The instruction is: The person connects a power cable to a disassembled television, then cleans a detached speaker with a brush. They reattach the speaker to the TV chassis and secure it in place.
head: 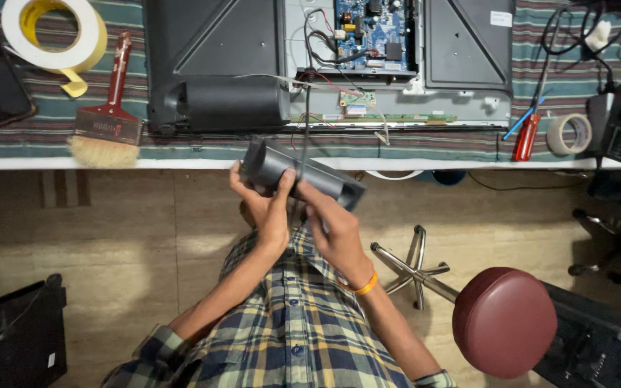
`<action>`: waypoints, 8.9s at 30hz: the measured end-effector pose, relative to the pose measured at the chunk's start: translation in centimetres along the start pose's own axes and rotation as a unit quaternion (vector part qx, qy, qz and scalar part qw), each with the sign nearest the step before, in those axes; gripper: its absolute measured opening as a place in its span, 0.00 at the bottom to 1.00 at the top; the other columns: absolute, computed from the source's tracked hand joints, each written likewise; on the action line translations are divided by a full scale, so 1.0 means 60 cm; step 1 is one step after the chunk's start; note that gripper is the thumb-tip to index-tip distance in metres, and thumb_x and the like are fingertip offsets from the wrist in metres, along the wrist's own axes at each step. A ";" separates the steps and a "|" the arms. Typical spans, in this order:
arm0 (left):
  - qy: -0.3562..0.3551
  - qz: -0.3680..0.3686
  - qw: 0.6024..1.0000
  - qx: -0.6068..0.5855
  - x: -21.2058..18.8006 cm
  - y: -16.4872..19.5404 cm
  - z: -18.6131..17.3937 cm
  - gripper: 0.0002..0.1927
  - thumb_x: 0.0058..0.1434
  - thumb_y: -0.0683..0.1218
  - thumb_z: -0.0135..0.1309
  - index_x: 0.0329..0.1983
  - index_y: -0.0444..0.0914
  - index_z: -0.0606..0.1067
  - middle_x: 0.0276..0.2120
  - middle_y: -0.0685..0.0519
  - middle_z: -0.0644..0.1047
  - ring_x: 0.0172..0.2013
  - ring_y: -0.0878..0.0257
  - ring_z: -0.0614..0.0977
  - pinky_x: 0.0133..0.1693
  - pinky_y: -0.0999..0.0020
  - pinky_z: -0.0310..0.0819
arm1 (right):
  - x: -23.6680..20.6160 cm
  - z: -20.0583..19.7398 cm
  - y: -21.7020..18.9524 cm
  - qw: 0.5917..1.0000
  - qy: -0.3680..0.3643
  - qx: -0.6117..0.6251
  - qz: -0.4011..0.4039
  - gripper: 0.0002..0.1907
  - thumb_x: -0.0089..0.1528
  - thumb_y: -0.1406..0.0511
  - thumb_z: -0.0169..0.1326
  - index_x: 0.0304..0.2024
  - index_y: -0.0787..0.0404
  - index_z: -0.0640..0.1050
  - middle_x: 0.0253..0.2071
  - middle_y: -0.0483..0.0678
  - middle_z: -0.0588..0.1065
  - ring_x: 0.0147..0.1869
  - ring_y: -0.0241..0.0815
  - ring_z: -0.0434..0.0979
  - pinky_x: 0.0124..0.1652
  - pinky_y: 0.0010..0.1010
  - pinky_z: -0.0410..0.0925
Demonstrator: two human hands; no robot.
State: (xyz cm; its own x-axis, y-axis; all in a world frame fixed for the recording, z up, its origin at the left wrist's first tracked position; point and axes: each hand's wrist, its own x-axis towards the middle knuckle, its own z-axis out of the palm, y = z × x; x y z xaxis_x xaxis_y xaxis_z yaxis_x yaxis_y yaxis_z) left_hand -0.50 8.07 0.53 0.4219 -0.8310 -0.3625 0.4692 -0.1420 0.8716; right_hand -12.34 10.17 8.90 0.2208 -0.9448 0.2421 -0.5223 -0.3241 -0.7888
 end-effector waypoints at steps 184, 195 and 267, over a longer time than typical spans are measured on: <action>-0.408 0.482 0.487 0.604 0.084 -0.139 0.605 0.40 0.40 0.65 0.77 0.43 0.33 0.76 0.37 0.43 0.79 0.38 0.43 0.81 0.36 0.48 0.74 | 0.038 -0.583 0.588 0.991 0.056 -0.121 0.016 0.44 0.53 0.79 0.67 0.70 0.58 0.68 0.69 0.56 0.69 0.74 0.58 0.67 0.70 0.40 0.64; -0.400 0.493 0.473 0.611 0.080 -0.150 0.603 0.40 0.38 0.64 0.77 0.41 0.32 0.75 0.37 0.43 0.78 0.39 0.44 0.81 0.38 0.50 0.75 | 0.046 -0.593 0.603 0.992 0.011 -0.125 -0.020 0.47 0.52 0.80 0.68 0.72 0.57 0.66 0.73 0.56 0.65 0.76 0.58 0.63 0.71 0.43 0.59; -0.110 0.373 0.593 0.705 0.179 0.213 0.021 0.55 0.43 0.56 0.73 0.74 0.37 0.64 0.69 0.39 0.64 0.69 0.41 0.59 0.66 0.41 0.51 | 0.265 -0.148 0.144 0.979 -0.059 -0.013 -0.196 0.12 0.64 0.74 0.61 0.50 0.64 0.79 0.48 0.52 0.77 0.52 0.52 0.75 0.51 0.40 0.69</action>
State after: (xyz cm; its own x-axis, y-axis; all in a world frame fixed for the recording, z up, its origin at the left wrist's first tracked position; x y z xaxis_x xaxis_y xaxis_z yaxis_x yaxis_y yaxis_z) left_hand 9.04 -3.36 8.17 -0.0797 -0.9735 0.2142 -0.9653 0.1289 0.2270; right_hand -20.66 -8.05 10.95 0.5017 -0.7355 0.4553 -0.3982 -0.6636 -0.6333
